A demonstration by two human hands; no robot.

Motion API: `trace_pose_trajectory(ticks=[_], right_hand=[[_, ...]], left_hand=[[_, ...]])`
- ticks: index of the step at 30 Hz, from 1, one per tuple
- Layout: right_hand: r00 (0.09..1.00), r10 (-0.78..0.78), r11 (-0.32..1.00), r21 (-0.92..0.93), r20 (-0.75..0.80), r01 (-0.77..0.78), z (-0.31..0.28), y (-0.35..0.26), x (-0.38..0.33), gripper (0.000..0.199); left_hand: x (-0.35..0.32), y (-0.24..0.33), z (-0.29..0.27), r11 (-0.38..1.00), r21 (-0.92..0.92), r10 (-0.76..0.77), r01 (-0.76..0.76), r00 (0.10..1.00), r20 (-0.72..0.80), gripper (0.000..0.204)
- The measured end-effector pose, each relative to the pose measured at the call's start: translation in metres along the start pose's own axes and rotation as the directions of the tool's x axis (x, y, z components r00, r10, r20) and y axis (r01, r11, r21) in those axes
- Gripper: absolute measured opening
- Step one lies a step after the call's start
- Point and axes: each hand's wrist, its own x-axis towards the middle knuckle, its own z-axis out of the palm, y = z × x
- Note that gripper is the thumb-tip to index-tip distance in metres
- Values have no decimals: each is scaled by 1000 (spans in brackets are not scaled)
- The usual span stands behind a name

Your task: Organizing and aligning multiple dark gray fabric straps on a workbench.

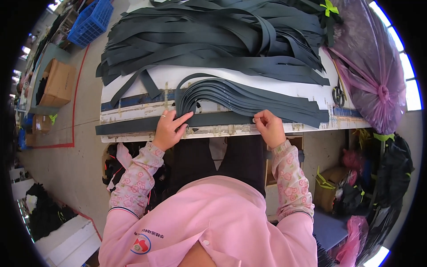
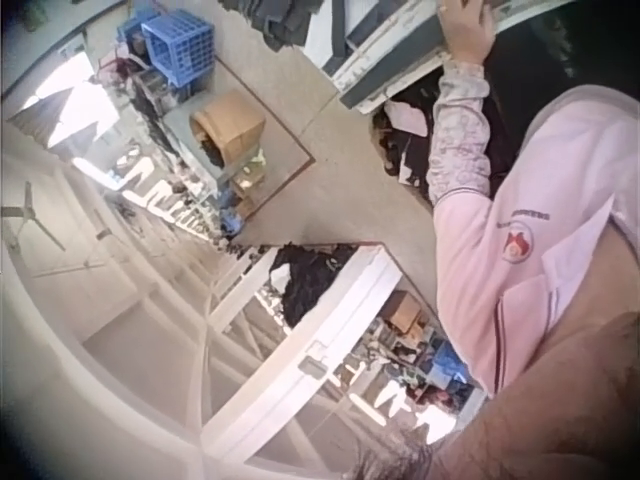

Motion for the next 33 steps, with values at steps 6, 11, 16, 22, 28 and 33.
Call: trace_pose_trajectory(ticks=[6,11,16,22,28,33], right_hand=[[991,-134,976,-174,13,134,0,-1,-6,9],[989,-143,966,-215,32,146,2,-7,-7,7],[969,-248,920,-315,-6,234,8,7,-6,7],[997,-35,988,-147,66,45,1,-4,-3,9],[994,-74,995,66,83,68,28,-26,-21,12],[733,-24,991,115,680,-74,89,-41,-12,51]], left_hand=[[1,2,0,999,3,-45,45,998,44,49],[1,3,0,999,-15,-29,29,999,33,51],[1,2,1,1000,-10,-21,22,1000,21,53],[-1,-1,3,999,4,-41,41,999,23,50],[5,3,3,999,31,-6,5,1000,23,47],[-2,4,2,997,74,-31,29,999,18,44]])
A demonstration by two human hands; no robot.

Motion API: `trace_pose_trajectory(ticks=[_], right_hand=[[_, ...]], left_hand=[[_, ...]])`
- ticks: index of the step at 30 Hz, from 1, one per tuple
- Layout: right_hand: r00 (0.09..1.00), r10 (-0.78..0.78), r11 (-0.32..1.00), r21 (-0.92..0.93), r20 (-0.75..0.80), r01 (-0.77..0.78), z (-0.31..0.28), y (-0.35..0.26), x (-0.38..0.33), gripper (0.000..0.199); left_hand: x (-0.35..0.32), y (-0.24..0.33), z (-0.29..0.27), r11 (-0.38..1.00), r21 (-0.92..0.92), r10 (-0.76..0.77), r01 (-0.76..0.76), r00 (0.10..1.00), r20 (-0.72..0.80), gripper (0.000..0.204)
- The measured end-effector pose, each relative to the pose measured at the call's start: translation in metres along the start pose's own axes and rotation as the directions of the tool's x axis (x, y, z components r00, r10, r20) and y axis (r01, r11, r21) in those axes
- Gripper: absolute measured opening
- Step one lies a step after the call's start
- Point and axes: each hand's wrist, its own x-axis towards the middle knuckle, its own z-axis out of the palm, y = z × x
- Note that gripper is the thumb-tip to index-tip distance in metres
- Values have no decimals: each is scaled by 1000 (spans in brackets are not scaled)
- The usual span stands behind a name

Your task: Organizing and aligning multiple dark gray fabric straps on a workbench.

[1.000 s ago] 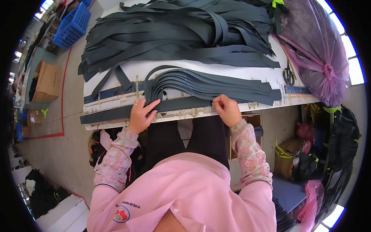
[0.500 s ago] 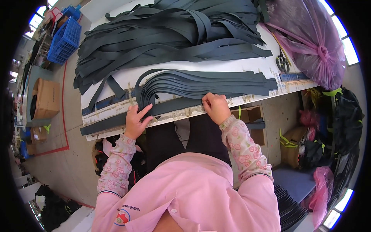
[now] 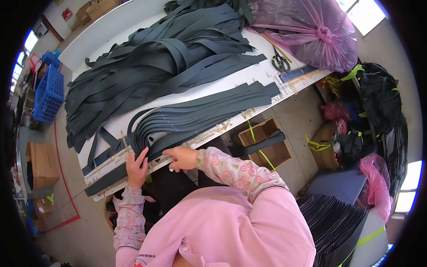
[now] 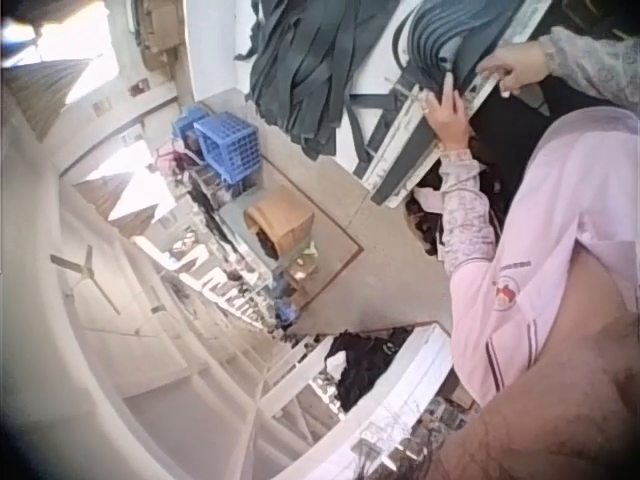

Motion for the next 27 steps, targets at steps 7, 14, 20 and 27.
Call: trace_pose_trajectory(ticks=[7,14,20,27], right_hand=[[766,-429,847,-507,-479,158,11,-17,55,41],[864,-185,967,-242,-469,76,28,-21,48,12],[873,-254,928,-358,-417,99,47,-20,59,9],[842,-281,896,-441,-460,58,53,-13,67,8]], left_hand=[[2,1,-1,999,-20,38,-39,999,-27,48],[11,1,4,998,-50,31,-35,996,-81,47],[3,-3,-2,995,-101,-29,20,995,-95,44],[3,-4,-1,993,-119,-17,6,996,-85,44]])
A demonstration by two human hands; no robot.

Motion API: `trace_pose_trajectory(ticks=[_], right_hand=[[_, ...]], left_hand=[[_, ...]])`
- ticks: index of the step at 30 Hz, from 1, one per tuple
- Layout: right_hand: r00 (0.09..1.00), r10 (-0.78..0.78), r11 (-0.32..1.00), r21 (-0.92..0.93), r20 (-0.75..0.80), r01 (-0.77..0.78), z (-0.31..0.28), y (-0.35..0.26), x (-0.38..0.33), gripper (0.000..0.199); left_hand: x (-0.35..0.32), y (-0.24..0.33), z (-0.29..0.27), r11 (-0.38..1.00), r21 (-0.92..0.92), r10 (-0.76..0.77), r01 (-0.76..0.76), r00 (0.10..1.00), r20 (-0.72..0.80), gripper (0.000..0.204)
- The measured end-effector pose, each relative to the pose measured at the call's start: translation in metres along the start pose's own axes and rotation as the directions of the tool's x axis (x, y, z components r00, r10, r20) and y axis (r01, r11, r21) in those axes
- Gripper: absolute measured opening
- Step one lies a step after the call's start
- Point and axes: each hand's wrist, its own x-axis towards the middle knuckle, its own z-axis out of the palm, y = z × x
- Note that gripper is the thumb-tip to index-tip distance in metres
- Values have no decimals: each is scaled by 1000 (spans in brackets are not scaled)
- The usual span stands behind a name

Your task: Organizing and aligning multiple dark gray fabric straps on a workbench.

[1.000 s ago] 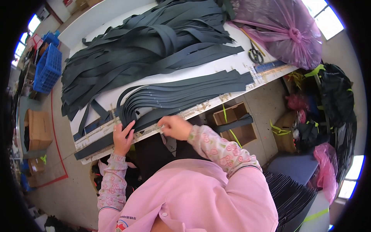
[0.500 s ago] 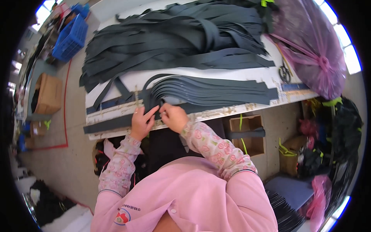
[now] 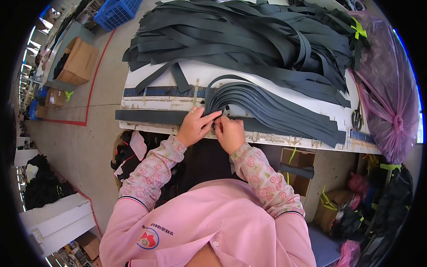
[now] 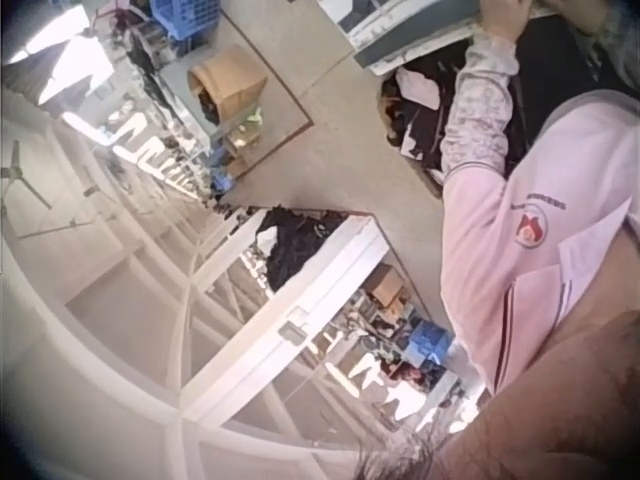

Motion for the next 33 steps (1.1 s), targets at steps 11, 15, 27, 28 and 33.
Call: trace_pose_trajectory(ticks=[11,15,27,28,33], right_hand=[[970,243,955,173,13,-242,-113,53,-25,32],[974,212,977,22,-75,-211,-151,79,-43,23],[981,123,991,-30,-150,-128,-145,90,-55,11],[981,110,991,-52,-158,-120,-143,91,-54,9],[985,58,981,-172,-165,-87,-143,88,-51,8]], left_hand=[[1,5,-5,1000,5,23,-24,997,75,54],[0,1,-5,999,41,23,-28,992,121,56],[0,-2,3,999,44,3,-8,994,106,54],[-1,-2,3,999,42,9,-13,994,110,54],[-1,-2,2,999,40,9,-12,996,85,54]])
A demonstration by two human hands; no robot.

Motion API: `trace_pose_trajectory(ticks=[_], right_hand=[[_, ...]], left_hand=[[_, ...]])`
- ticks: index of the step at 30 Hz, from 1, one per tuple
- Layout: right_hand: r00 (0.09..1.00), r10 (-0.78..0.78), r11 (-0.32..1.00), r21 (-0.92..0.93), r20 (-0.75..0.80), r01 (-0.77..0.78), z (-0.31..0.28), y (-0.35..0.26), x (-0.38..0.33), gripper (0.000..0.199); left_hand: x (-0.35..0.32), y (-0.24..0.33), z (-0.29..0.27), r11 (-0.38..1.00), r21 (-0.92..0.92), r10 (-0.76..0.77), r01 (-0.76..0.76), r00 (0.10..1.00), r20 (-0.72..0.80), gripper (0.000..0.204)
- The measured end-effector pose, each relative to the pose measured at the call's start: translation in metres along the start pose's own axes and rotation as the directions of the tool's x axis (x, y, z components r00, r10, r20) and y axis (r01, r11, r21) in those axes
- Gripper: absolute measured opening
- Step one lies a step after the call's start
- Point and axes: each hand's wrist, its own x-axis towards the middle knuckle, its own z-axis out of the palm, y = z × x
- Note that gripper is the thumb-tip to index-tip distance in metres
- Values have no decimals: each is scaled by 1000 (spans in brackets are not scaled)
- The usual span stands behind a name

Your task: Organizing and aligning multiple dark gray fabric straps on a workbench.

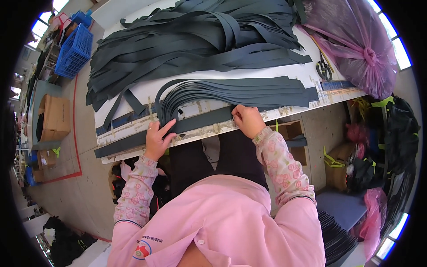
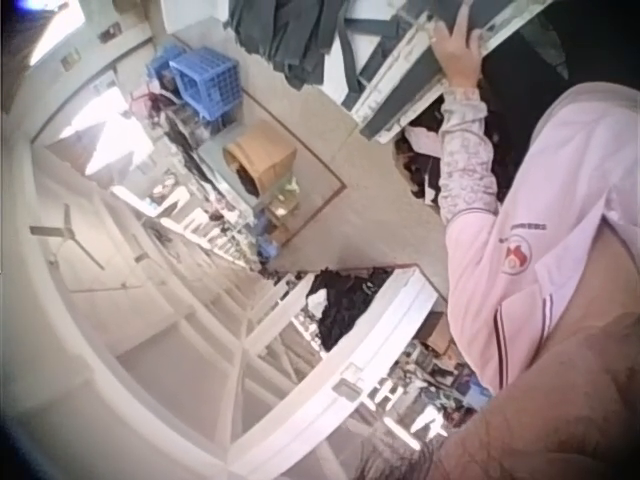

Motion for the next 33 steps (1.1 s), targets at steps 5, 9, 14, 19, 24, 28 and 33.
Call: trace_pose_trajectory(ticks=[5,9,14,19,24,28,33], right_hand=[[974,218,900,374,57,-223,-8,-5,-1,11],[959,131,881,413,252,-229,13,-44,-8,16],[788,-53,857,434,613,-280,69,-72,-4,45],[959,-179,965,230,221,127,78,-99,23,56],[977,-118,950,307,176,59,107,-103,25,37],[989,-20,940,339,148,-31,106,-103,22,12],[985,-116,966,247,130,81,120,-111,17,8]], left_hand=[[5,3,0,1000,17,20,-20,1000,3,52],[6,5,0,999,39,37,-37,999,-7,50],[-3,3,2,996,80,43,-42,999,-21,49],[0,4,0,995,73,66,-66,998,-5,50],[-2,3,-2,994,106,21,-17,999,-41,49],[7,3,4,998,50,41,-38,998,-43,47],[2,2,0,1000,0,-2,2,999,-44,46]])
